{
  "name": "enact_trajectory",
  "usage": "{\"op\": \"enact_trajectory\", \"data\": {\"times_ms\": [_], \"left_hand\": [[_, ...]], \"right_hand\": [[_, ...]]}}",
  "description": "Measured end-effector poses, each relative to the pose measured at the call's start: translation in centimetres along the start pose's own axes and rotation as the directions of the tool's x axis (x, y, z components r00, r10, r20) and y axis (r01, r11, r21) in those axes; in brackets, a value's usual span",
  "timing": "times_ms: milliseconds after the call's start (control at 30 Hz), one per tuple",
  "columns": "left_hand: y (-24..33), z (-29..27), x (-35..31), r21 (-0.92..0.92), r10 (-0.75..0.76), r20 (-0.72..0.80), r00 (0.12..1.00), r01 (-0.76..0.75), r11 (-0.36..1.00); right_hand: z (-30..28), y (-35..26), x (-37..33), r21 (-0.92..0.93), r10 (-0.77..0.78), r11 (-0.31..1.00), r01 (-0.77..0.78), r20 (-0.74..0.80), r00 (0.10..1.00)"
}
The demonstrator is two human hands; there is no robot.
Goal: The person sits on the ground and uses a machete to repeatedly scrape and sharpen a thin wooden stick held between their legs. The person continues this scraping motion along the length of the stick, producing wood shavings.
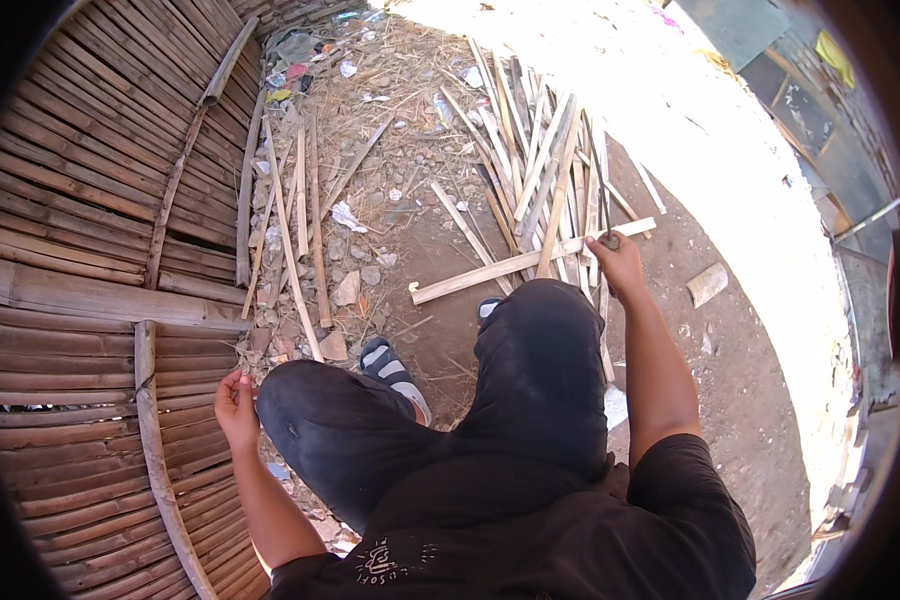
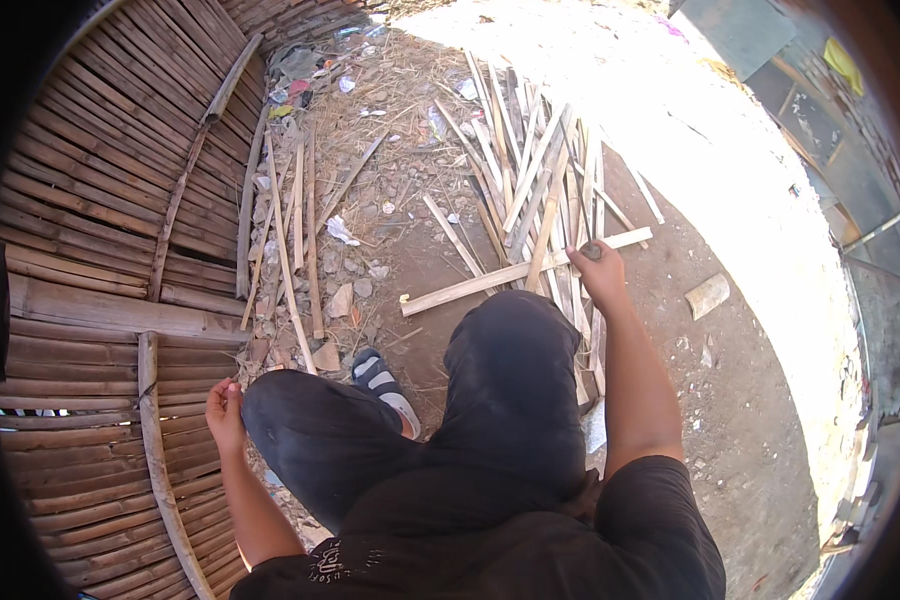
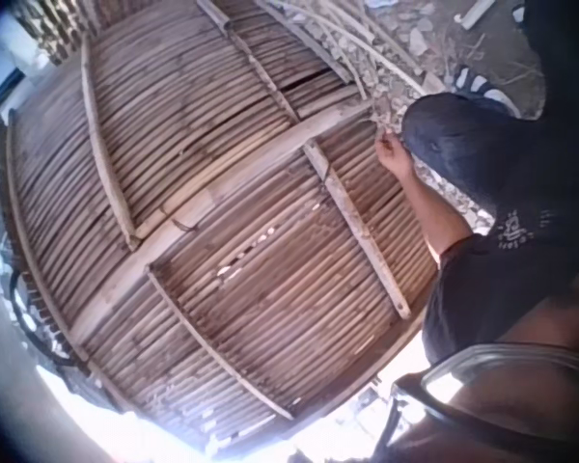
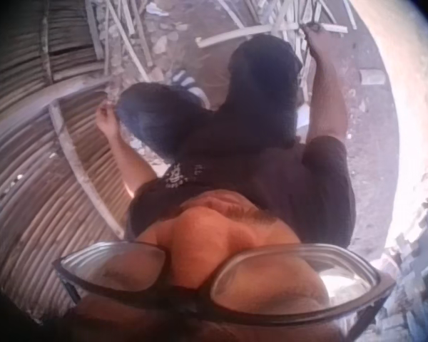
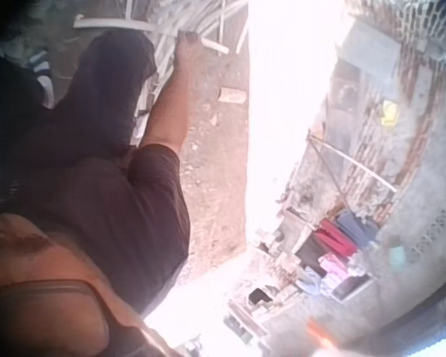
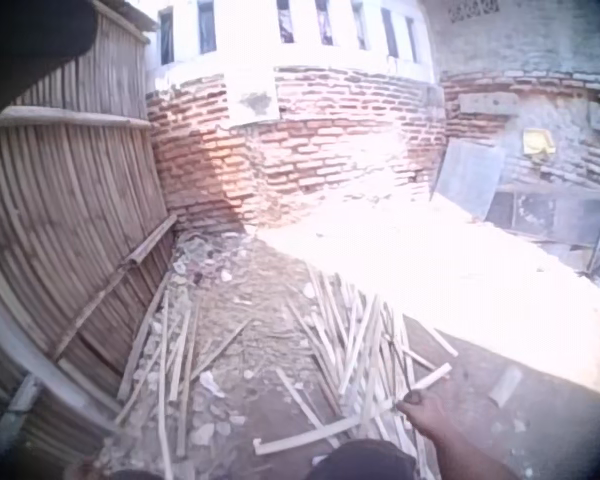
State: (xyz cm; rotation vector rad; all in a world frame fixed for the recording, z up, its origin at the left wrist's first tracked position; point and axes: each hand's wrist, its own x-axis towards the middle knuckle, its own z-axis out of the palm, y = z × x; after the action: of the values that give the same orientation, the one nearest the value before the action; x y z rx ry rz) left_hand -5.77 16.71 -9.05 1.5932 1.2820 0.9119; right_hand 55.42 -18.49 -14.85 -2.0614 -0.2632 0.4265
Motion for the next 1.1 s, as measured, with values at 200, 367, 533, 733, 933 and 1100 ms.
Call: {"op": "enact_trajectory", "data": {"times_ms": [200, 367, 533, 733, 933, 1100], "left_hand": [[5.3, 2.2, 0.5, 0.009, 0.067, -0.044, 0.997, -0.067, 0.998], [8.3, 5.7, 1.4, -0.014, 0.143, -0.002, 0.99, -0.143, 0.99], [8.3, 7.4, 1.2, 0.088, 0.168, 0.093, 0.981, -0.176, 0.98], [9.2, 8.1, 1.2, 0.129, 0.127, 0.132, 0.983, -0.144, 0.981], [9.3, 8.1, 1.0, 0.162, 0.098, 0.141, 0.985, -0.12, 0.979], [9.4, 8.1, 1.1, 0.223, 0.071, 0.136, 0.988, -0.1, 0.97]], "right_hand": [[3.5, 7.5, -3.8, -0.085, 0.254, 0.966, -0.244, 0.142, 0.957], [6.1, 12.8, -1.6, -0.114, 0.196, 0.978, -0.173, 0.25, 0.948], [6.9, 8.9, -0.8, -0.047, 0.24, 0.97, -0.239, 0.352, 0.904], [10.3, 13.8, 1.8, -0.044, 0.249, 0.967, -0.249, 0.339, 0.907], [12.7, 13.7, 3.0, -0.088, 0.328, 0.943, -0.32, 0.378, 0.866], [14.7, 14.4, 4.0, -0.033, 0.373, 0.919, -0.392, 0.385, 0.844]]}}
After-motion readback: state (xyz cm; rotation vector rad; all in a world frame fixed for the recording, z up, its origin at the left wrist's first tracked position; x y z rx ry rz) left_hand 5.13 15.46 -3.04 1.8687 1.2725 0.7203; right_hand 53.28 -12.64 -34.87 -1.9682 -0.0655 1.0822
